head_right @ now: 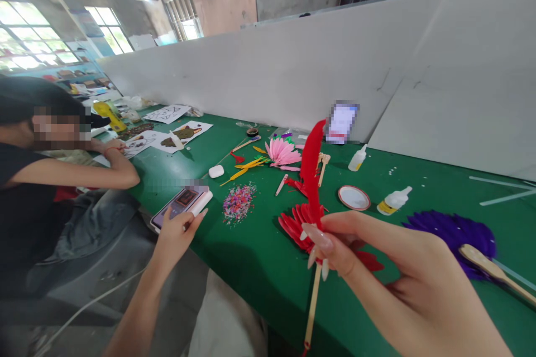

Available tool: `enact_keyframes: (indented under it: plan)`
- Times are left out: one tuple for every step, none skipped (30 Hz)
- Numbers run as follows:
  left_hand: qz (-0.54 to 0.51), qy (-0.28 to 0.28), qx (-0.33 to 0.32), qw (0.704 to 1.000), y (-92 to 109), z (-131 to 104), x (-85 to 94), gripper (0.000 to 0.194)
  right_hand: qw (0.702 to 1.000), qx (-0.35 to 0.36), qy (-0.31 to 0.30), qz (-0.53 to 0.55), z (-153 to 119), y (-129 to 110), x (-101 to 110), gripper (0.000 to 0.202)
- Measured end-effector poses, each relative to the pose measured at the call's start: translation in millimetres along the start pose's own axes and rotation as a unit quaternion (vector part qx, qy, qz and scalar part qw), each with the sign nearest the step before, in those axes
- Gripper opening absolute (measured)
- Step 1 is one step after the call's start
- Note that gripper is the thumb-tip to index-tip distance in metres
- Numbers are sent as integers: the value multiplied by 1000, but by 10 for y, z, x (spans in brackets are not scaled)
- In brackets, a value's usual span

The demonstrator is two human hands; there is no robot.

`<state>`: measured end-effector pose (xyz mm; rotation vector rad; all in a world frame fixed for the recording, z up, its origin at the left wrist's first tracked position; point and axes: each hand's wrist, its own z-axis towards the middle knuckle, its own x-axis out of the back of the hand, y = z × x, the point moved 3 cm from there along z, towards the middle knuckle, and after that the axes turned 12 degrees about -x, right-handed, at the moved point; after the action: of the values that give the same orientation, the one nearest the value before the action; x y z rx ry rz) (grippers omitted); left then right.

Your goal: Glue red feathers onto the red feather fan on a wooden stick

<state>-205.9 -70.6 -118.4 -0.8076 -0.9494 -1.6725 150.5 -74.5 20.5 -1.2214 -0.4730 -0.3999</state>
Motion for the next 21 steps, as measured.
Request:
enact_keyframes:
  plan:
    - [4,3,2,1000,1,-9,5,48,1000,2,0,-1,1,-1,-5,15]
    - [7,5,3,1000,0,-18,9,48,1000,3,1,0,1,-2,-9,15]
    - [10,7,4,1000,-2,-26,10,47,1000,4,2,2,2,-1,-11,14]
    - [13,8,5,1000,-5,-33,11,47,1000,5,4,3,2,2,-12,14]
    - [14,8,5,1000,-8,-39,11,47,1000,3,4,4,2,8,-12,13]
    - [15,7,5,1000,-11,-45,9,47,1000,4,6,7,2,12,-10,13]
    - [16,5,3,1000,-13,-50,7,47,1000,1,5,6,2,19,-8,12]
    - [17,4,2,1000,-14,-54,6,47,1000,-1,2,5,1,25,-8,12]
    - [18,3,1,1000,-14,-57,4,47,1000,0,1,5,1,27,-7,13]
    - [18,2,0,1000,-13,-60,2,47,1000,2,0,4,1,27,-7,13]
    - [19,2,-1,1000,-11,-61,-2,47,1000,4,1,2,2,25,-6,13]
    - [20,2,-2,1000,-8,-61,-6,48,1000,7,3,3,2,20,-5,13]
    - [21,2,-4,1000,-5,-60,-11,48,1000,9,3,3,4,15,-5,14]
    - [21,2,-6,1000,-2,-58,-16,48,1000,9,2,3,6,8,-5,14]
    - [22,3,-8,1000,0,-57,-22,48,1000,4,-1,0,8,4,-7,13]
    - [22,4,-9,1000,2,-55,-26,48,1000,1,-5,-1,9,-1,-9,12]
    - [23,6,-10,1000,2,-54,-30,48,1000,-3,-10,-3,8,-5,-12,12]
    - [23,7,-10,1000,2,-54,-32,48,1000,-6,-15,-3,7,-7,-13,12]
    - [24,9,-10,1000,2,-53,-33,48,1000,-9,-16,-4,4,-6,-14,13]
    - [25,9,-11,1000,3,-53,-33,48,1000,-13,-16,-3,1,-3,-14,14]
    - [25,10,-11,1000,4,-53,-32,48,1000,-15,-13,-1,-2,0,-13,15]
